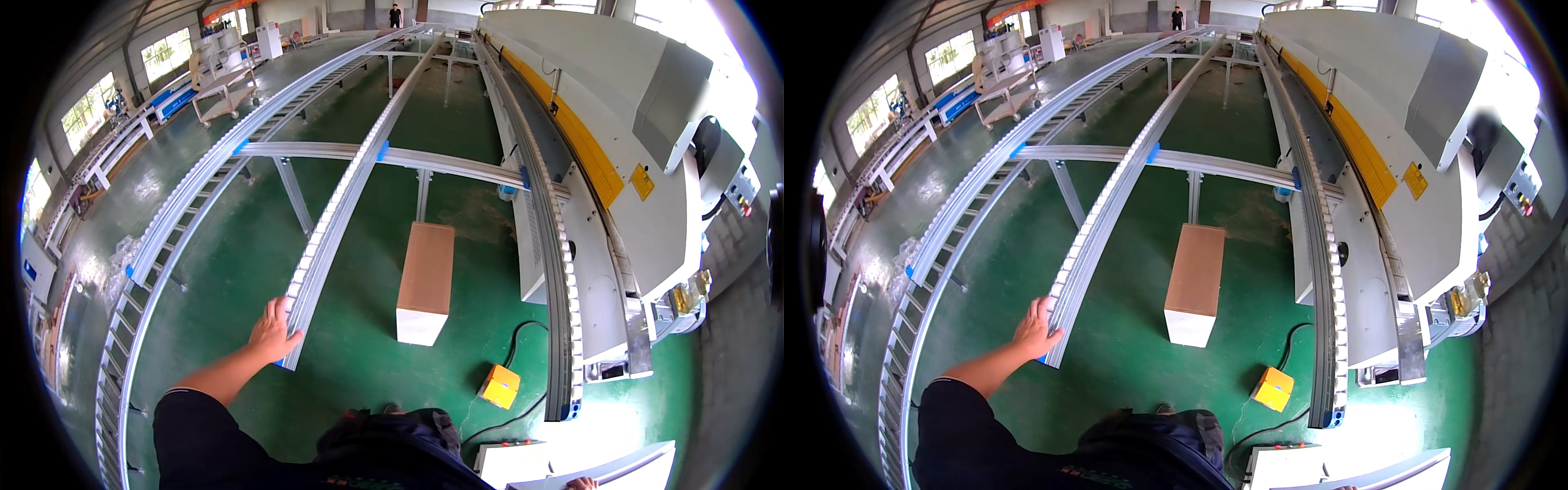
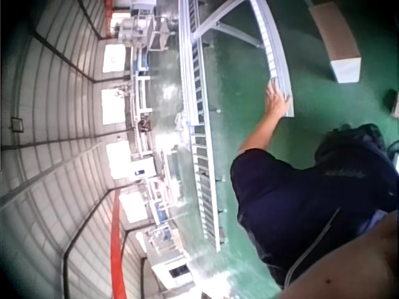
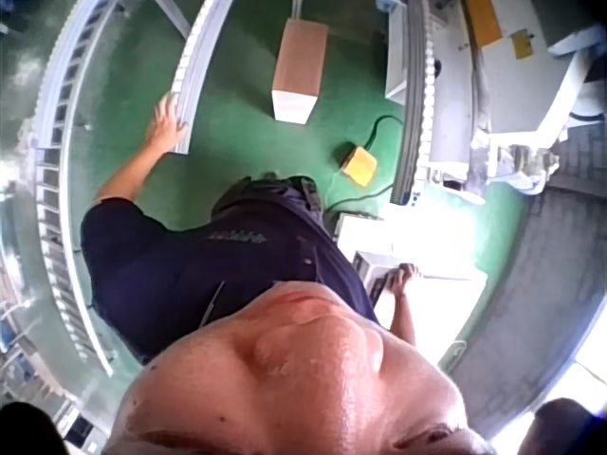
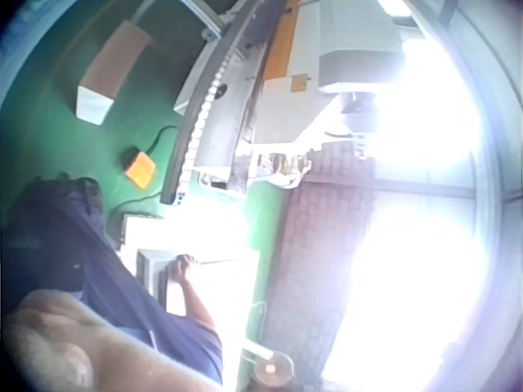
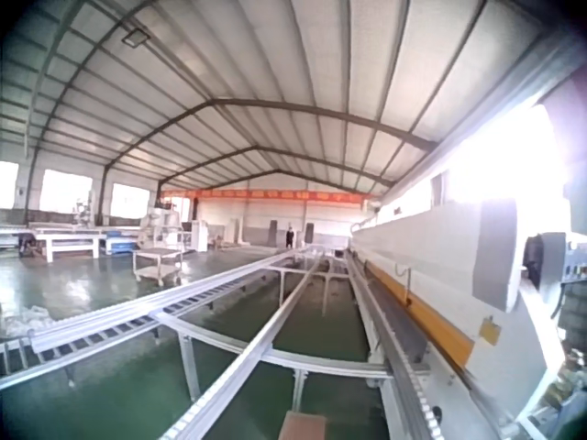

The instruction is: The person walks along an industrial conveyor system, touching the aluminum rails and shifting a wooden board resting on the frame. The person then picks up a blue water bottle, opens the lid, and holds the bottle.

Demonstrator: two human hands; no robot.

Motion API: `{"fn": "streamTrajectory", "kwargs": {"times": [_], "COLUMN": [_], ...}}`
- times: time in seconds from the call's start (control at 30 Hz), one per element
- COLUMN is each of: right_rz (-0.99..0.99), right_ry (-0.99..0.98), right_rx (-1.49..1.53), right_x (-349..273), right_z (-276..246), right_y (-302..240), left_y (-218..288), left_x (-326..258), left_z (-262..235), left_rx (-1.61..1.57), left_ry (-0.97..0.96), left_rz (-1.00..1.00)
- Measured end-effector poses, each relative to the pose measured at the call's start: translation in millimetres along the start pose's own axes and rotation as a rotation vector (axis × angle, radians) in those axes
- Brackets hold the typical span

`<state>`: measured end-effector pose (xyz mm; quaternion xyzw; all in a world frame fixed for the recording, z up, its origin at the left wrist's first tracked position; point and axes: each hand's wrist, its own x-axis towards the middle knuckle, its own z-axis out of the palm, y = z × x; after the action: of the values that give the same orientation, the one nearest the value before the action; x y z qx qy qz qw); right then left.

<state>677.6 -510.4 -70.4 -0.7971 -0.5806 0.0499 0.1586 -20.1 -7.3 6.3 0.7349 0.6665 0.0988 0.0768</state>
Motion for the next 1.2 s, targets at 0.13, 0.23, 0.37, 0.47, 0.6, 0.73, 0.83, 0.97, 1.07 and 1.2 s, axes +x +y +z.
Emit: {"fn": "streamTrajectory", "kwargs": {"times": [0.13,0.23,0.37,0.47,0.6,0.73,0.83,0.97,1.07,1.2], "right_rz": [-0.080,0.006,0.026,0.045,0.054,0.059,0.060,0.040,0.020,0.108], "right_ry": [-0.124,-0.144,-0.333,-0.278,-0.328,-0.310,-0.313,-0.275,-0.250,-0.312], "right_rx": [-0.175,-0.104,-0.167,-0.124,-0.103,-0.136,-0.182,-0.214,-0.210,-0.170], "right_x": [18,31,4,17,13,10,11,11,13,18], "right_z": [-15,-29,-4,0,-7,-6,-6,-4,-4,-15], "right_y": [-22,-90,-68,-82,-86,-86,-86,-89,-90,-105], "left_y": [17,10,4,7,7,10,9,8,5,10], "left_x": [-1,3,1,-1,1,4,7,3,3,4], "left_z": [-28,-28,-20,-20,-17,-17,-14,-17,-12,-16], "left_rx": [0.210,0.260,0.236,0.278,0.176,0.144,0.126,0.141,0.148,0.136], "left_ry": [0.008,-0.195,-0.183,-0.327,-0.155,-0.150,-0.080,-0.104,-0.130,-0.118], "left_rz": [0.436,0.839,1.053,0.982,1.029,1.033,1.050,1.023,1.011,1.031]}}
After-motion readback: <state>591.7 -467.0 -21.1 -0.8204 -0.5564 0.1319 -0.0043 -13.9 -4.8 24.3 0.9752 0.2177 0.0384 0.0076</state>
